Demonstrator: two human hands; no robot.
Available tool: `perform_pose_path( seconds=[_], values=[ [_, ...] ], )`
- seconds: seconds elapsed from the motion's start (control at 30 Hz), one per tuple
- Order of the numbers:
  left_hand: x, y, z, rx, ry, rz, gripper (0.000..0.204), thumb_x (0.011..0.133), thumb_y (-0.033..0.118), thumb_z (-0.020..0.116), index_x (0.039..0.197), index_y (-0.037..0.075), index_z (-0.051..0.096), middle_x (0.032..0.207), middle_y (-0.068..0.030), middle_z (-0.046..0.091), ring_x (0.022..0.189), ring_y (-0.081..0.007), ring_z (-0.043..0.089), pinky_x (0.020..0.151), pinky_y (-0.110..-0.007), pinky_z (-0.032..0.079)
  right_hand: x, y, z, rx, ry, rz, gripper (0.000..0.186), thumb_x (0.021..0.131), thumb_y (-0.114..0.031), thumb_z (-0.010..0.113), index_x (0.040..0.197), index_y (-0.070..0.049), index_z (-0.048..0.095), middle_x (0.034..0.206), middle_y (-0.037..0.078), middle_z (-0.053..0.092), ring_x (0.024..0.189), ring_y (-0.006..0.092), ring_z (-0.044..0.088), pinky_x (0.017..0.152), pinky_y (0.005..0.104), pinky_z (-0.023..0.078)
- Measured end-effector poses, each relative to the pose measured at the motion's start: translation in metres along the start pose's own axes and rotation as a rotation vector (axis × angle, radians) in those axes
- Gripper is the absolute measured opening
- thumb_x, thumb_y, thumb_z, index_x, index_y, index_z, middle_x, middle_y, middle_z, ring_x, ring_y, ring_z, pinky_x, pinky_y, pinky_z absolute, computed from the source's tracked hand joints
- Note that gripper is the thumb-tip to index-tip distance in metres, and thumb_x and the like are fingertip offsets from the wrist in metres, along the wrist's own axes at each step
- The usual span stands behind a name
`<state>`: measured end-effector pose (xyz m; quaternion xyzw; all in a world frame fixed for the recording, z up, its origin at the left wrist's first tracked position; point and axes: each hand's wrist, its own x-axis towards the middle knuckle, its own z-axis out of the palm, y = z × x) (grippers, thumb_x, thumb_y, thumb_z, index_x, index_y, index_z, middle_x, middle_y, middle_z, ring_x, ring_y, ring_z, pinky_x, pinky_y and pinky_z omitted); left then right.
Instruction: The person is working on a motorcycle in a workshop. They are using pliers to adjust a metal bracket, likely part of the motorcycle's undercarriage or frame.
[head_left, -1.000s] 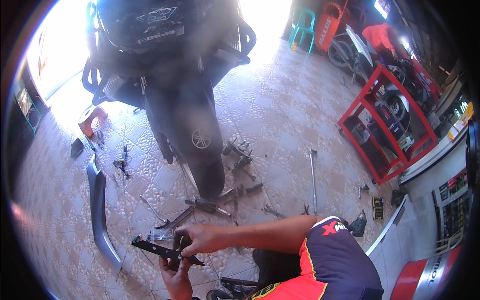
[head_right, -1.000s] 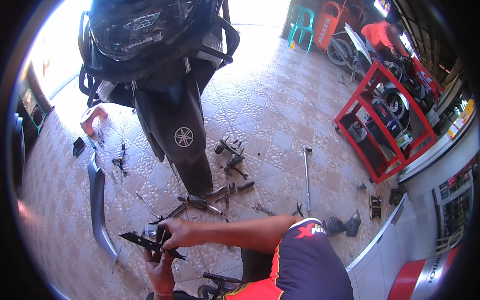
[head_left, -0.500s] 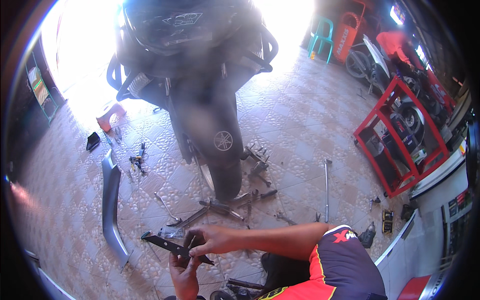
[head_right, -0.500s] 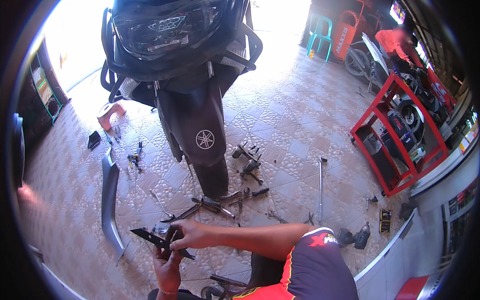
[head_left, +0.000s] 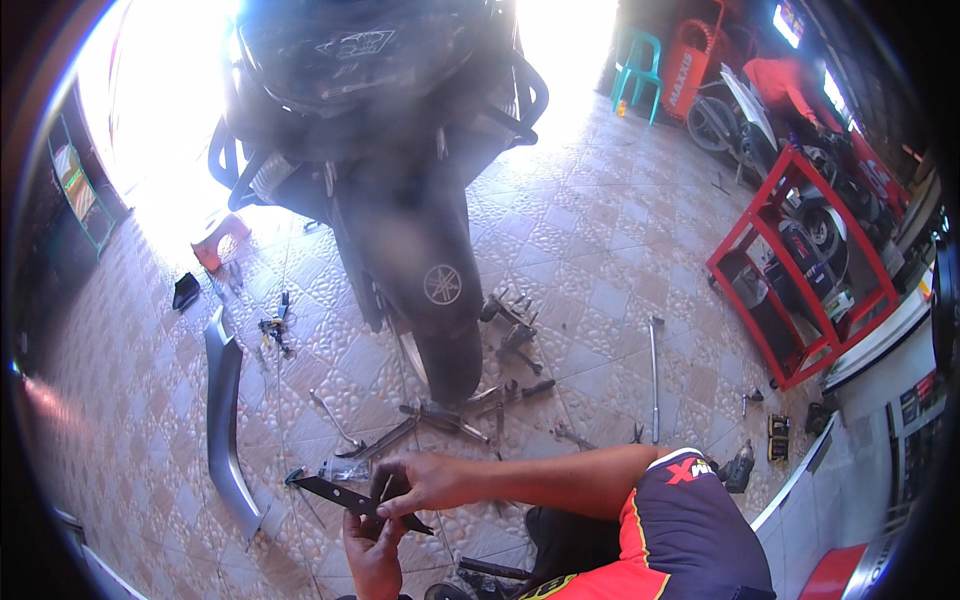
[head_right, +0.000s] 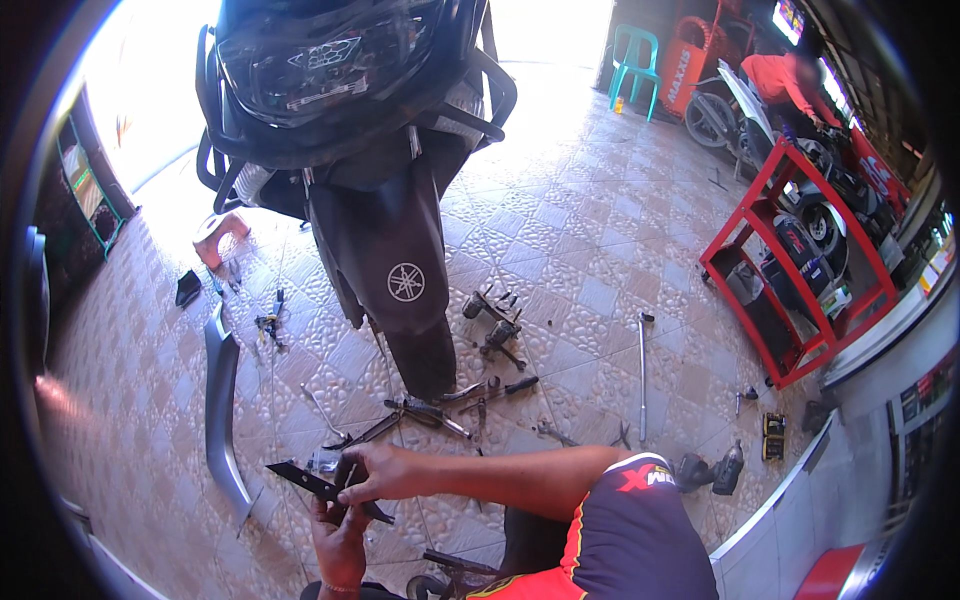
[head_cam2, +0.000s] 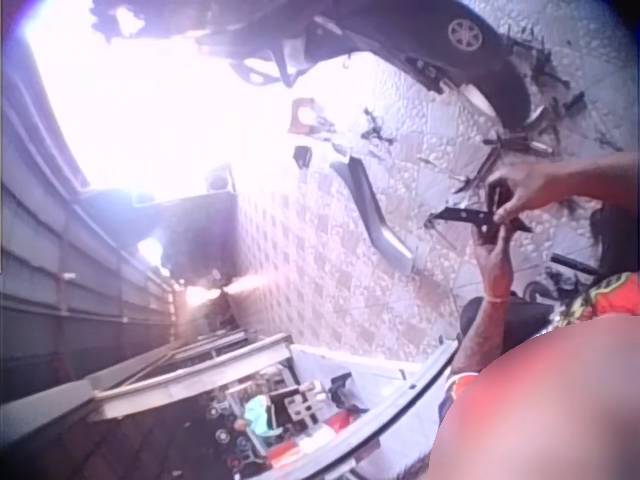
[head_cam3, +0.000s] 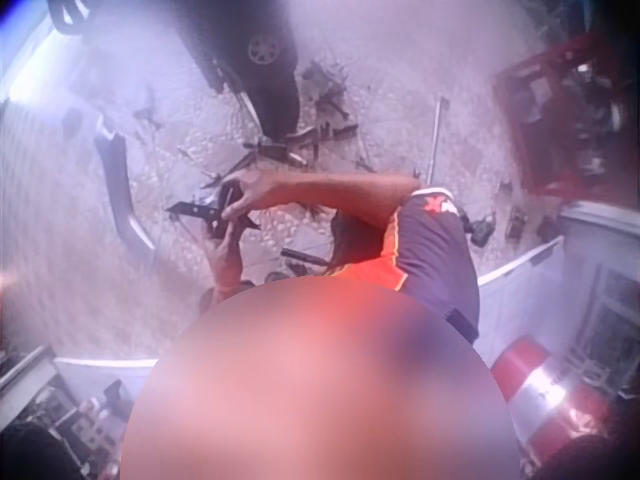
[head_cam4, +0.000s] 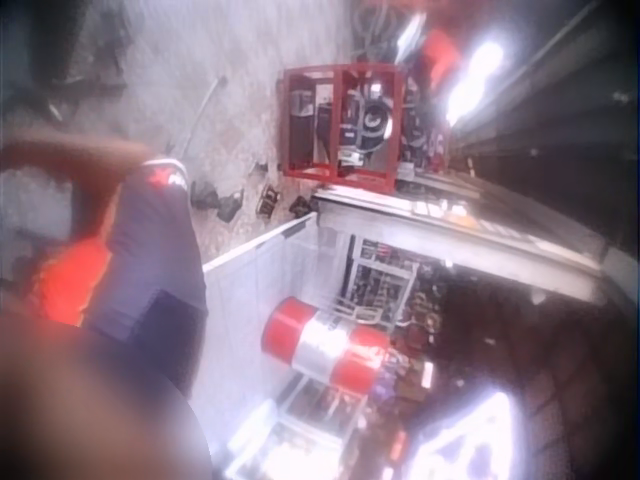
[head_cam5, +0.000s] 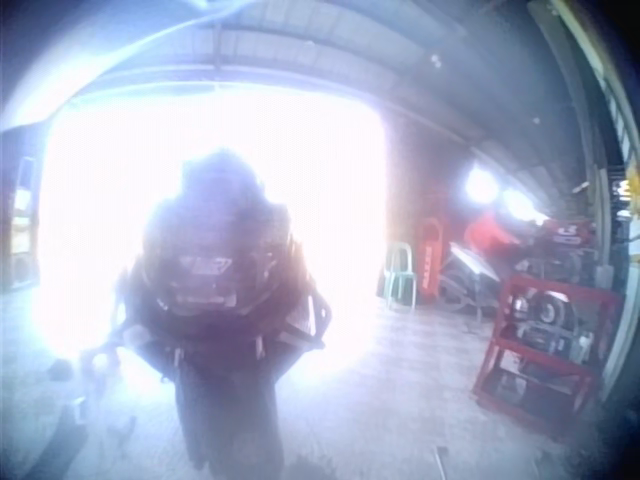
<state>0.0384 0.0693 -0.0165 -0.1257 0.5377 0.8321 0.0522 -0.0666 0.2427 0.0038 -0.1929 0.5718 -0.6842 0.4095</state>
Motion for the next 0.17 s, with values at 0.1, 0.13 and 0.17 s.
perform_pose_path(
  seconds=[0.1,0.13,0.17],
  values=[
    [-0.0013,0.001,-0.0005,0.017,0.005,-0.007,0.047,0.096,0.003,0.065,0.137,0.004,0.043,0.118,-0.0102,0.065,0.099,-0.0154,0.065,0.08,-0.026,0.054,-0.0009,-0.002,-0.0005,-0.01,-0.002,0.014,0.041,0.087,-0.021,0.078,0.118,0.002,0.062,0.096,0.009,0.072,0.088,0.0143,0.067,0.08,0.0306,0.055],
    [-0.0009,0.0011,0.0002,0.022,0.001,-0.007,0.048,0.096,0.003,0.065,0.138,0.004,0.043,0.118,-0.0102,0.065,0.099,-0.0156,0.065,0.08,-0.026,0.054,-0.0016,-0.0031,-0.001,-0.011,-0.001,0.012,0.042,0.087,-0.021,0.078,0.118,0.002,0.062,0.097,0.009,0.073,0.089,0.0143,0.067,0.08,0.0308,0.055],
    [-0.0001,0.0013,0.0011,0.024,-0.005,-0.009,0.048,0.096,0.003,0.065,0.138,0.004,0.043,0.118,-0.0102,0.065,0.099,-0.0156,0.065,0.08,-0.026,0.054,-0.0022,-0.0042,-0.0008,-0.013,-0.002,0.01,0.042,0.087,-0.021,0.078,0.118,0.002,0.062,0.098,0.009,0.073,0.089,0.0144,0.067,0.081,0.031,0.055]
  ],
)
